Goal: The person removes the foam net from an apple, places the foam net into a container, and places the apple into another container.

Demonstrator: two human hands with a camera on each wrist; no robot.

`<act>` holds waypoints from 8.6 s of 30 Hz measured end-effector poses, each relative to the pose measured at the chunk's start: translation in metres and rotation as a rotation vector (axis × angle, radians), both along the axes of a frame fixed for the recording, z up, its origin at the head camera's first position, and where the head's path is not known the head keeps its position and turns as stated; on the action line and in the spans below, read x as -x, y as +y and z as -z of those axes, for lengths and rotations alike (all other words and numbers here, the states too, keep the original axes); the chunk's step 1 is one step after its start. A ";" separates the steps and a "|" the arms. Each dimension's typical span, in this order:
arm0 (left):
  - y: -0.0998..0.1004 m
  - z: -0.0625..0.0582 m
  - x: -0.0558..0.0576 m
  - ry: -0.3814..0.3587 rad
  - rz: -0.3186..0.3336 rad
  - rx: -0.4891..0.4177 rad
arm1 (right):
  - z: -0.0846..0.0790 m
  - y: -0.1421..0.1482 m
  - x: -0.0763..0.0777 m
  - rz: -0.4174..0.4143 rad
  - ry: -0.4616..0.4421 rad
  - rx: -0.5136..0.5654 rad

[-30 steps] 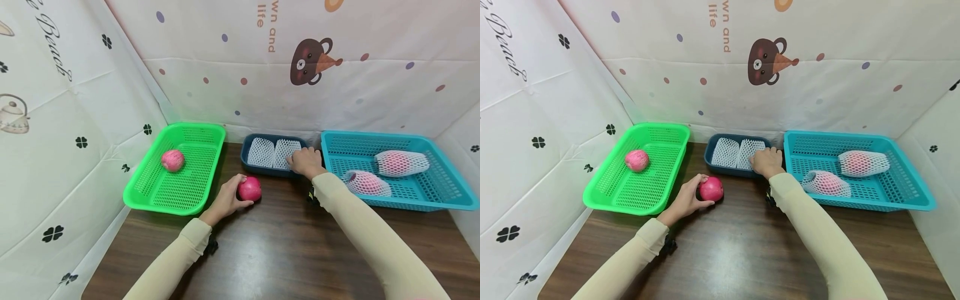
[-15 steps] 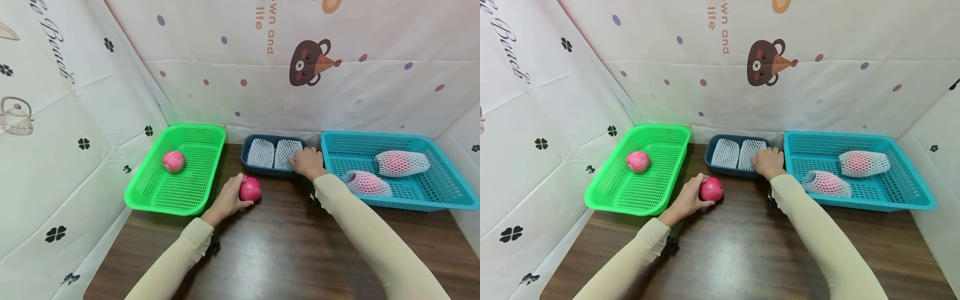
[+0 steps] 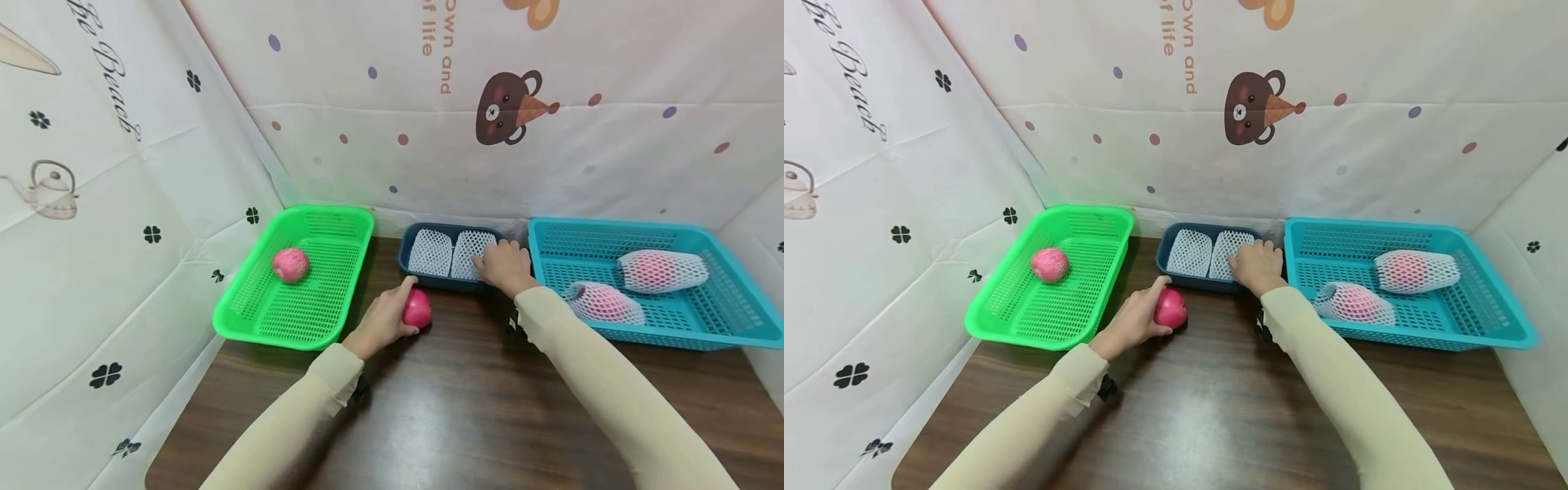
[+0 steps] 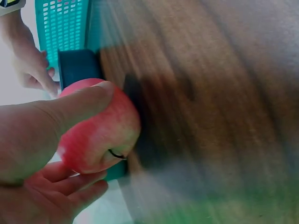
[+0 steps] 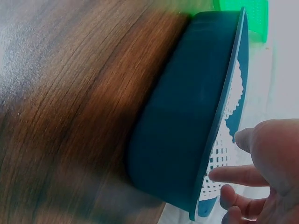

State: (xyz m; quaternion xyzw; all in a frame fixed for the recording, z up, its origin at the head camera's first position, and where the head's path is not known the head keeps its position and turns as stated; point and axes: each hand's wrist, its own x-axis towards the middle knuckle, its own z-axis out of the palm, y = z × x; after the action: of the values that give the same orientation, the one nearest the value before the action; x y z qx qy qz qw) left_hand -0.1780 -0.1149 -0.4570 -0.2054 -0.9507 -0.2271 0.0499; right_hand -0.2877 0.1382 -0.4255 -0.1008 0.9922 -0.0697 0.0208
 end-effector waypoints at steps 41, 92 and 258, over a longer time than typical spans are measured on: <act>0.015 -0.028 0.025 -0.293 0.046 0.344 | 0.018 -0.019 -0.042 -0.403 0.121 0.329; -0.070 -0.092 0.036 -0.066 0.016 -0.051 | 0.035 -0.057 -0.053 -0.634 0.143 0.417; -0.169 -0.040 0.085 -0.402 -0.166 0.277 | 0.025 -0.184 -0.080 -0.730 0.030 0.249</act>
State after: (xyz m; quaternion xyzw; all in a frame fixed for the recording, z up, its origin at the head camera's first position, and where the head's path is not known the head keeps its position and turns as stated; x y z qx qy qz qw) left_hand -0.2632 -0.2839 -0.4170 -0.0821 -0.9771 -0.1260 -0.1503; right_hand -0.2074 -0.0455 -0.4501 -0.4501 0.8753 -0.1760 0.0174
